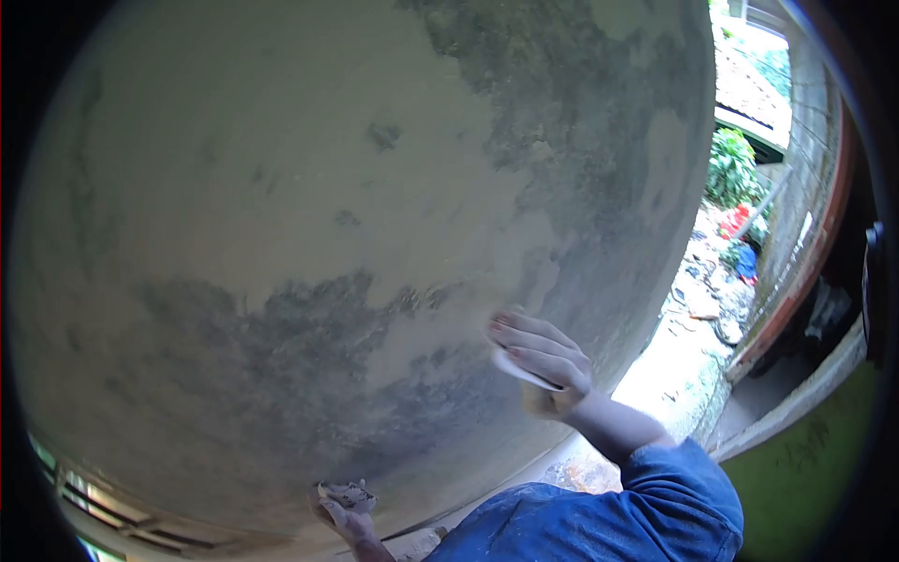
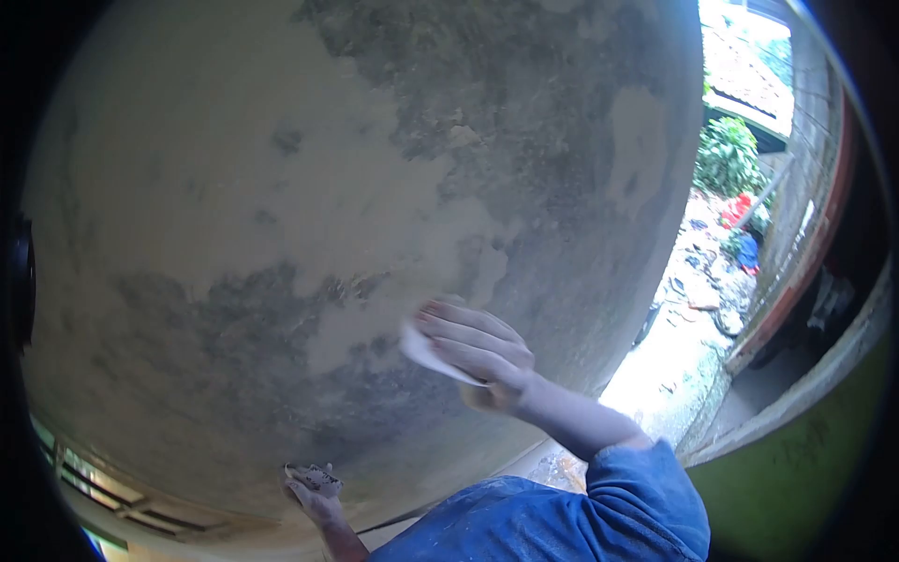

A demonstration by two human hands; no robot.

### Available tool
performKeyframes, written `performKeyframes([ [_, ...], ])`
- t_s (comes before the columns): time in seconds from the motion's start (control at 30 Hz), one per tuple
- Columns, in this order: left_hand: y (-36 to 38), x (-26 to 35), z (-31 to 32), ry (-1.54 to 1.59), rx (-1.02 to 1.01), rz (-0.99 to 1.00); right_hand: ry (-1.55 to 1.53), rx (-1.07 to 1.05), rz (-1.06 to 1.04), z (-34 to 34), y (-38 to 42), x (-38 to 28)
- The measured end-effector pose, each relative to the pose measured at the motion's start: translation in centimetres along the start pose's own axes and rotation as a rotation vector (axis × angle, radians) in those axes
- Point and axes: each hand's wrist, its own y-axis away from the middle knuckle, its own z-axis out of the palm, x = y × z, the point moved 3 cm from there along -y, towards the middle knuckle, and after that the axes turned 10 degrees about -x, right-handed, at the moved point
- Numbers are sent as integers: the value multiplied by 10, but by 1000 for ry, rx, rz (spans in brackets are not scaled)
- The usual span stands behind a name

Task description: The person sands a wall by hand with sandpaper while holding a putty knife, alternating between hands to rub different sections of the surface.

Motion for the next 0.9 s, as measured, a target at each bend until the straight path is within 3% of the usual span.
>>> performKeyframes([
  [0.03, 3, 0, -3, -4, 30, 17, -4, 32, 83, -3, 24, 0],
  [0.1, -1, 3, -5, -223, -218, 166, -45, 88, 276, -4, 79, -1],
  [0.17, -1, 23, -4, -189, -216, 144, -70, 47, 510, -14, 124, -11],
  [0.2, -7, 47, 11, -202, -355, 140, -55, -17, 629, -22, 139, -15],
  [0.23, -13, 71, 30, -216, -494, 133, -82, -31, 613, -31, 150, -20],
  [0.3, -25, 128, 69, -421, -376, 683, -104, -181, 749, -44, 170, -23],
  [0.33, -26, 144, 86, -540, -26, 976, -130, -199, 745, -50, 174, -20],
  [0.37, -29, 167, 101, -667, 83, 1144, -133, -217, 742, -55, 178, -18],
  [0.4, -37, 190, 127, -606, 28, 1253, -134, -234, 740, -58, 181, -17],
  [0.43, -41, 210, 146, -744, 54, 1302, -157, -248, 739, -63, 181, -16],
  [0.5, -45, 233, 208, -650, 55, 1508, -142, -134, 653, -74, 177, -10],
  [0.57, -52, 245, 246, -1017, 22, 1597, -159, -88, 605, -81, 181, -10],
  [0.63, -54, 242, 280, -1153, -1, 1569, -114, -68, 700, -92, 186, -10],
  [0.7, -55, 208, 307, -1033, -326, 1114, -139, -79, 729, -100, 199, -14],
  [0.77, -19, 166, 349, -1415, -216, 1283, -154, -129, 851, -108, 219, -17],
  [0.83, 15, 108, 362, -1525, -648, 1324, -155, -166, 859, -120, 226, -19],
  [0.87, 14, 104, 360, -1530, -637, 1326, -145, -199, 870, -126, 229, -20],
  [0.9, 13, 99, 359, -1584, -809, 1309, -149, -201, 859, -132, 233, -20],
])
